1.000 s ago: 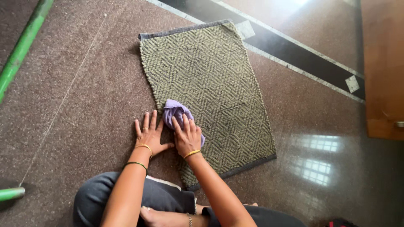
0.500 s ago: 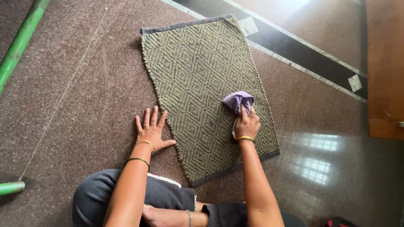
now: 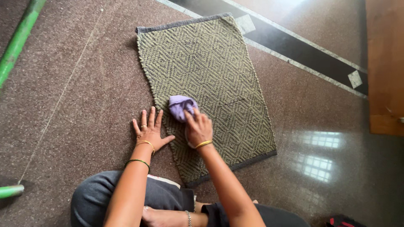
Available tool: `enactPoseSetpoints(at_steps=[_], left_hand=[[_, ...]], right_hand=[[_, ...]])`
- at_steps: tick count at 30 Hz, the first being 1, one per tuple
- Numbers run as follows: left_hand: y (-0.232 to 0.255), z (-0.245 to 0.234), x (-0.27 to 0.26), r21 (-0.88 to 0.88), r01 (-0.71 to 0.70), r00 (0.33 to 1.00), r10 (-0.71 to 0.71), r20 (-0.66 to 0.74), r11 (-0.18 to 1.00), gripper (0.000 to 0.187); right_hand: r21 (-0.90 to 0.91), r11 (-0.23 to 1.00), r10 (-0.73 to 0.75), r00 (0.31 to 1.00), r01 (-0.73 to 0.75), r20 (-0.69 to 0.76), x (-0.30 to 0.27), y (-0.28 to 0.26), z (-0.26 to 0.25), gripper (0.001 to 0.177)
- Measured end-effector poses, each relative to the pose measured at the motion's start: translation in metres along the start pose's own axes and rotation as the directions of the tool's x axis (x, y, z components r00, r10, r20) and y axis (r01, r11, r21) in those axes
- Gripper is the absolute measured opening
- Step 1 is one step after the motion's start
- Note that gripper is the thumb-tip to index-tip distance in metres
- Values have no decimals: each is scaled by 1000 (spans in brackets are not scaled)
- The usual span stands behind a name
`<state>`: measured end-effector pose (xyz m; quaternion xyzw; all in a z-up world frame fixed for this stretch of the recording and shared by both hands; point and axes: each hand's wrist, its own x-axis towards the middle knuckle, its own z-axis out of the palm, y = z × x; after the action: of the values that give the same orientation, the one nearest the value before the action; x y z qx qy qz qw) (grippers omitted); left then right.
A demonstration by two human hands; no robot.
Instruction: The person sits on the floor and wipes a small green patterned rug with a purple cloth. They then move the green rug aside and wipe a red and black striped rug with the same cloth.
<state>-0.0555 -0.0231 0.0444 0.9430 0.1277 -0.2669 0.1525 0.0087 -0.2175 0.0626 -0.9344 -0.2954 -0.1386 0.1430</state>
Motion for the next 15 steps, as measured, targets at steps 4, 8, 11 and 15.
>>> enactPoseSetpoints(at_steps=[4, 8, 11, 15], left_hand=[[-2, 1, 4, 9, 1, 1000, -1, 25, 1000, 127], [-3, 7, 3, 2, -1, 1000, 1, 12, 1000, 127], [-3, 8, 5, 7, 2, 1000, -2, 15, 1000, 128], [-3, 9, 5, 6, 4, 1000, -5, 20, 1000, 128]], right_hand=[[-123, 985, 118, 992, -123, -43, -1, 79, 14, 45], [-287, 908, 325, 945, -306, 20, -13, 170, 17, 50], [-332, 850, 442, 896, -408, 31, -23, 224, 9, 53], [-355, 795, 534, 845, -492, 24, -28, 259, -6, 52]])
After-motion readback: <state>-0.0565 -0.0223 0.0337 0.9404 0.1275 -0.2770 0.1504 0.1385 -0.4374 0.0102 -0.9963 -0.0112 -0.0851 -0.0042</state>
